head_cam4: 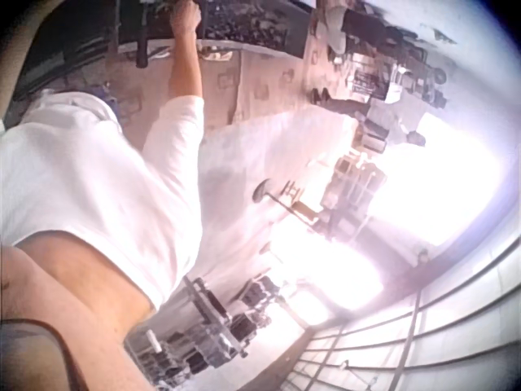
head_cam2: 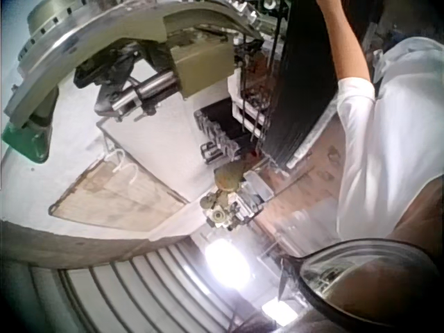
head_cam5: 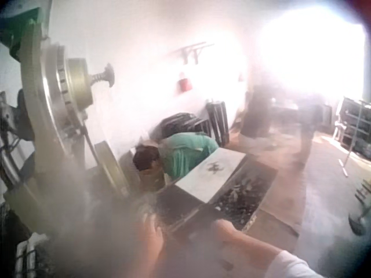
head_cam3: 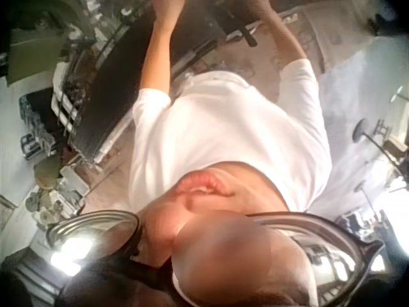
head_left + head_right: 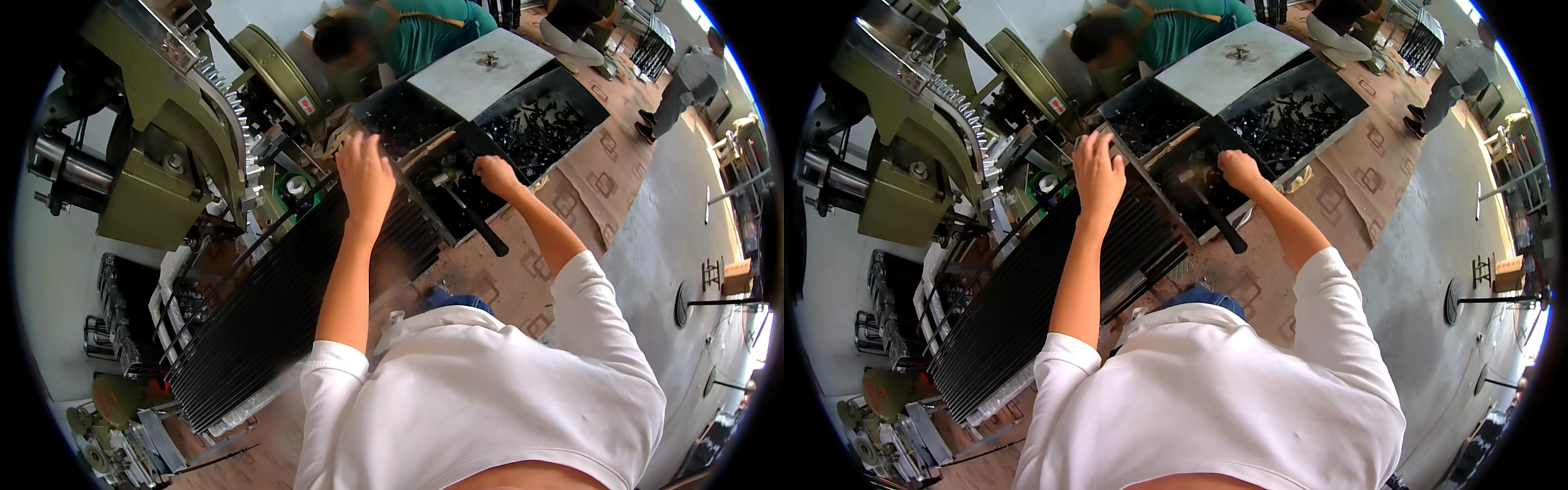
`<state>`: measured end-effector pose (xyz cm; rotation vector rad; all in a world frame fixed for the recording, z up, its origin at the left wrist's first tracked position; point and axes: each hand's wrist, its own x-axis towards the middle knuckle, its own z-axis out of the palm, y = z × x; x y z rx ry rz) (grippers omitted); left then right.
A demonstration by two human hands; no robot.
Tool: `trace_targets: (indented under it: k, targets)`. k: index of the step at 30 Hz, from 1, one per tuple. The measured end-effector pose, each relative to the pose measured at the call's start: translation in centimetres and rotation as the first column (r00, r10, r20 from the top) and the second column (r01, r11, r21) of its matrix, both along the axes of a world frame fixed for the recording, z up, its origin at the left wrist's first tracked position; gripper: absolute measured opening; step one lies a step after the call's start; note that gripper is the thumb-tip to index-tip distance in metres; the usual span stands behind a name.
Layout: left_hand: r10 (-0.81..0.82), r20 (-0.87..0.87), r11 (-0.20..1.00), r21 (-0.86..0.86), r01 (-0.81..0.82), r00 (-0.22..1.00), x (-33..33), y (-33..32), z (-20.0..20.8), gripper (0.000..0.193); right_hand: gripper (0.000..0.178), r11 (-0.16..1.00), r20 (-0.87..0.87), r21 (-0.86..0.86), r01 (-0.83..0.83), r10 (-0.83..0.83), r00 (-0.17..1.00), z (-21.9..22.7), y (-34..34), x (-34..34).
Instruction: The person unwraps plastic from stacked black metal frames and moves them to a workbench. They then use a hammer to drive small metal pins into the frames to assemble them.
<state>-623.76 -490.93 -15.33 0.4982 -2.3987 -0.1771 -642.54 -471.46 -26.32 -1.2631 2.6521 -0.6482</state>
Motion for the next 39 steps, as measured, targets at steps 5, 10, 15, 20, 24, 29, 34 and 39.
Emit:
trace_targets:
  k: [5, 10, 15, 20, 24, 29, 34, 39]
  targets:
    - [0.138, 0.07, 0.979, 0.143, -0.147, 0.988, 0.2, -1.7, -3.4, 0.041, 0.009, 0.817, 0.676, -0.495, 0.296, 0.148, 0.722, 6.0, -2.2, 1.1]
    - [0.075, 0.11, 0.982, 0.164, -0.093, 0.991, 0.4, -1.9, -3.3, 0.039, 0.008, 0.704, 0.906, -0.376, 0.603, 0.414, 0.083, 7.9, -6.0, 3.7]
    - [0.047, -0.032, 0.973, 0.228, -0.038, 0.998, 0.7, -2.4, -3.1, 0.035, 0.01, 0.715, 0.912, -0.06, 0.696, 0.322, -0.252, 7.8, -11.2, 5.5]
    - [0.016, -0.129, 0.989, 0.147, 0.003, 0.992, 0.8, -2.4, -2.7, 0.025, 0.018, 0.781, 0.873, -0.254, 0.57, 0.439, -0.212, 8.2, -14.0, 6.5]
    - [0.03, -0.138, 0.99, 0.14, -0.011, 0.99, 1.0, -2.5, -2.9, 0.026, 0.026, 0.701, 0.86, -0.349, 0.621, 0.504, -0.086, 9.4, -14.7, 8.8]
    - [0.028, -0.179, 0.983, 0.185, 0.006, 0.983, 0.8, -2.2, -2.7, 0.03, 0.036, 0.703, 0.884, -0.404, 0.585, 0.465, 0.052, 10.1, -13.9, 9.2]
    - [0.004, -0.133, 0.981, 0.191, 0.021, 0.991, 0.9, -2.0, -2.8, 0.04, 0.045, 0.765, 0.913, -0.396, 0.507, 0.385, 0.132, 9.9, -13.9, 9.1]
    - [0.021, -0.136, 0.977, 0.215, 0.008, 0.99, 1.0, -2.1, -3.0, 0.038, 0.043, 0.794, 0.912, -0.41, 0.448, 0.372, 0.174, 10.0, -14.2, 9.3]
